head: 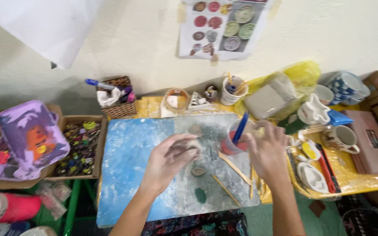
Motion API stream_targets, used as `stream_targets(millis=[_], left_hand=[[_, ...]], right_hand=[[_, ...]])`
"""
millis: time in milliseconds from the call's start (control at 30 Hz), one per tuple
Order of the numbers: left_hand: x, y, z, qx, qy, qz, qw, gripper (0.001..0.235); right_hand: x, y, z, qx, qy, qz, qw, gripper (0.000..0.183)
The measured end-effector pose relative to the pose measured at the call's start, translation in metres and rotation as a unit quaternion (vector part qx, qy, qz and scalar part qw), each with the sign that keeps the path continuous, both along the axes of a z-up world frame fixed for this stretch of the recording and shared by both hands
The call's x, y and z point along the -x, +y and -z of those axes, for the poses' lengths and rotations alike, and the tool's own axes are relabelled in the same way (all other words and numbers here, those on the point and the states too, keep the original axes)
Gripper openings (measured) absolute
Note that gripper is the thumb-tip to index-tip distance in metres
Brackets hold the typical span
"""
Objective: The person shapes and joins small clay pieces by hand at a workstation, using a wooden tool to refine edges and smooth surfaces.
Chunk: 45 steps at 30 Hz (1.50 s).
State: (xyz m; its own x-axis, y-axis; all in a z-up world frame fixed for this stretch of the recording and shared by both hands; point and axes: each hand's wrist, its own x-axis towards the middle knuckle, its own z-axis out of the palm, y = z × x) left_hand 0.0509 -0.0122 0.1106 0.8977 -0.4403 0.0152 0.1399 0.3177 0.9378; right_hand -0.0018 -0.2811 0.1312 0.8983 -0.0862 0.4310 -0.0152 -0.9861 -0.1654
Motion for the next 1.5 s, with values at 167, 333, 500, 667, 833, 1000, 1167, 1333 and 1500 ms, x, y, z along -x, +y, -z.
stream_targets(millis=[167, 333, 500, 667, 833, 1000, 1167, 1333, 1500], left_hand=[[-0.007, -0.050, -0.055, 0.067, -0.053, 0.101, 0.991, 0.034], [-0.015, -0.062, -0.084, 0.085, -0.087, 0.146, 0.982, 0.021], [-0.024, -0.056, -0.092, 0.083, -0.151, 0.141, 0.975, 0.022], [-0.034, -0.043, -0.083, 0.164, -0.116, 0.135, 0.970, 0.027], [-0.040, -0.018, -0.081, 0.210, -0.118, 0.117, 0.963, 0.032], [-0.048, -0.005, -0.083, 0.231, -0.168, 0.054, 0.957, 0.037], [-0.047, -0.005, -0.083, 0.259, -0.153, 0.060, 0.952, 0.037], [-0.041, -0.010, -0.077, 0.331, -0.048, 0.059, 0.941, 0.036], [-0.037, -0.009, -0.072, 0.342, -0.043, 0.088, 0.935, 0.034]], right_hand=[[-0.004, -0.006, 0.014, 0.004, 0.029, -0.028, 0.999, 0.033], [-0.007, -0.011, 0.006, 0.101, 0.035, -0.032, 0.994, 0.030], [-0.011, -0.006, -0.051, -0.055, -0.157, -0.051, 0.985, 0.022], [-0.007, 0.040, -0.081, -0.351, -0.350, -0.198, 0.846, 0.024], [-0.023, 0.086, -0.086, -0.425, -0.402, -0.272, 0.765, 0.022], [-0.048, 0.108, -0.082, -0.436, -0.408, -0.384, 0.704, 0.035], [-0.051, 0.119, -0.087, -0.266, -0.419, -0.334, 0.801, 0.036], [-0.052, 0.125, -0.093, -0.201, -0.462, -0.309, 0.807, 0.043], [-0.049, 0.127, -0.087, -0.175, -0.481, -0.304, 0.803, 0.055]])
